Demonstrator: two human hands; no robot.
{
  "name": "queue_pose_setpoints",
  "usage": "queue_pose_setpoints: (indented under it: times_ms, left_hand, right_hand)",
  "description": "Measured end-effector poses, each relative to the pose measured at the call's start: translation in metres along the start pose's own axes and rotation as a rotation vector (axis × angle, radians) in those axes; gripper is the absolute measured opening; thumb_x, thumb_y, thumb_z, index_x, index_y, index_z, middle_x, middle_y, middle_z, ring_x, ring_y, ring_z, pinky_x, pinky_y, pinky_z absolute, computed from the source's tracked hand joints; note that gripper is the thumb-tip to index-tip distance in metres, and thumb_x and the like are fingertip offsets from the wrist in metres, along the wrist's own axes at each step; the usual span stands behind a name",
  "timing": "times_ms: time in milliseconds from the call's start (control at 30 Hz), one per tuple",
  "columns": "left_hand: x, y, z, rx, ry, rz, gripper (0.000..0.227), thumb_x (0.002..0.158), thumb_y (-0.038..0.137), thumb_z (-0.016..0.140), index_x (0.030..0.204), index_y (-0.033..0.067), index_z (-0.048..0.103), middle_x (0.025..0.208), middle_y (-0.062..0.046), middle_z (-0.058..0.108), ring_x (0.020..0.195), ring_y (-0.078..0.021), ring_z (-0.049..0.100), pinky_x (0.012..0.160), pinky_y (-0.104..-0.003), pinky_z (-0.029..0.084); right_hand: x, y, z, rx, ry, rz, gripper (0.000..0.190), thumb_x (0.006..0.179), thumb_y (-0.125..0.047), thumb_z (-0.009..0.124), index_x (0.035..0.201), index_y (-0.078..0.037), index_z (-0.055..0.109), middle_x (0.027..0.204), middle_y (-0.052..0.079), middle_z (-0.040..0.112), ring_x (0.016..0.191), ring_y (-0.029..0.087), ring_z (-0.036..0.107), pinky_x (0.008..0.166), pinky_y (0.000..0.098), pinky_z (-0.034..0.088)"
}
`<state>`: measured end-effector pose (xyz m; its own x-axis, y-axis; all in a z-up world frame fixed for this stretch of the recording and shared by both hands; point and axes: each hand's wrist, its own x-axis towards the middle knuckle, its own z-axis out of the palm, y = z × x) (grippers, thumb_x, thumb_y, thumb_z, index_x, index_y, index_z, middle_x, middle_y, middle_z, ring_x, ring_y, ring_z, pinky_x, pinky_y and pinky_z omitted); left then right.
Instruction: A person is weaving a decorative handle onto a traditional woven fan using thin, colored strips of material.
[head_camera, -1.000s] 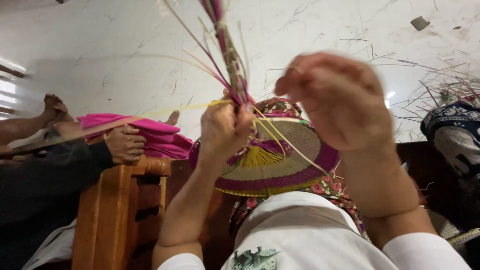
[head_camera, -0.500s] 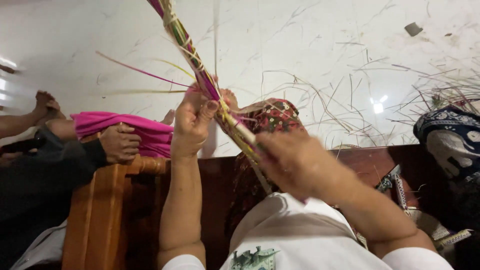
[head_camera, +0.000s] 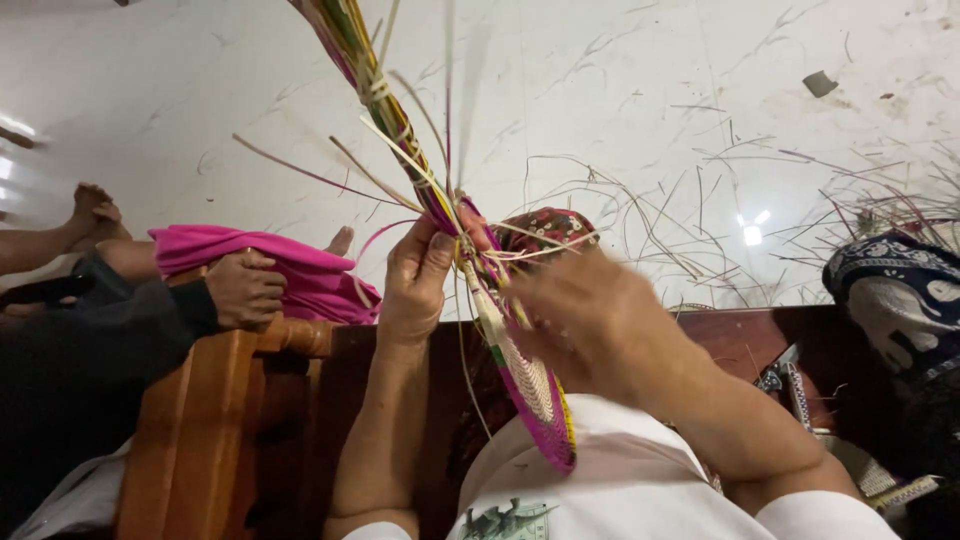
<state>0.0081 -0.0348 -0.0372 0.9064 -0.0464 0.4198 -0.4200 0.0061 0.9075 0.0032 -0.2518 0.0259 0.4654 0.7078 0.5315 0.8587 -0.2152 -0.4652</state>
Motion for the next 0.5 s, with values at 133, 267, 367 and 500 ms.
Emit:
queue_pose_setpoints:
  times_ms: [133, 267, 367, 500]
  left_hand:
    - [-0.004, -0.007, -0.004, 0.105, 0.034, -0.067, 0.029, 0.108, 0.029, 0.048, 0.12, 0.0066, 0.064, 0.111, -0.008, 0.07, 0.111, -0.0242, 0.067, 0.102, -0.04, 0.053]
    - [-0.003, -0.022, -0.011, 0.129, 0.064, 0.014, 0.03, 0.106, 0.018, 0.052, 0.124, -0.0019, 0.065, 0.106, -0.018, 0.074, 0.106, -0.0254, 0.066, 0.101, -0.047, 0.051]
    - [-0.002, -0.02, -0.01, 0.135, 0.056, 0.01, 0.031, 0.107, 0.018, 0.05, 0.127, -0.0007, 0.065, 0.112, -0.019, 0.074, 0.111, -0.0249, 0.066, 0.102, -0.047, 0.051]
    - [0.0, -0.024, -0.004, 0.077, 0.039, 0.029, 0.03, 0.109, 0.019, 0.049, 0.128, 0.0, 0.064, 0.114, -0.017, 0.072, 0.111, -0.0252, 0.064, 0.103, -0.047, 0.05]
  right_hand:
    - [0.021, 0.03, 0.006, -0.194, 0.231, 0.05, 0.031, 0.098, -0.017, 0.072, 0.122, 0.0, 0.064, 0.119, 0.016, 0.07, 0.107, 0.033, 0.062, 0.091, 0.0466, 0.046]
    - [0.033, 0.061, 0.028, -0.163, 0.291, 0.035, 0.024, 0.097, -0.019, 0.073, 0.115, -0.004, 0.07, 0.091, 0.009, 0.073, 0.086, 0.028, 0.071, 0.085, 0.0409, 0.047]
    - [0.031, 0.07, 0.039, -0.143, 0.307, 0.03, 0.011, 0.096, -0.016, 0.074, 0.102, -0.007, 0.073, 0.08, 0.004, 0.072, 0.077, 0.022, 0.072, 0.083, 0.035, 0.045]
    - [0.029, 0.076, 0.033, -0.112, 0.293, 0.03, 0.005, 0.097, -0.014, 0.074, 0.097, -0.01, 0.074, 0.077, 0.001, 0.072, 0.075, 0.019, 0.071, 0.083, 0.032, 0.045]
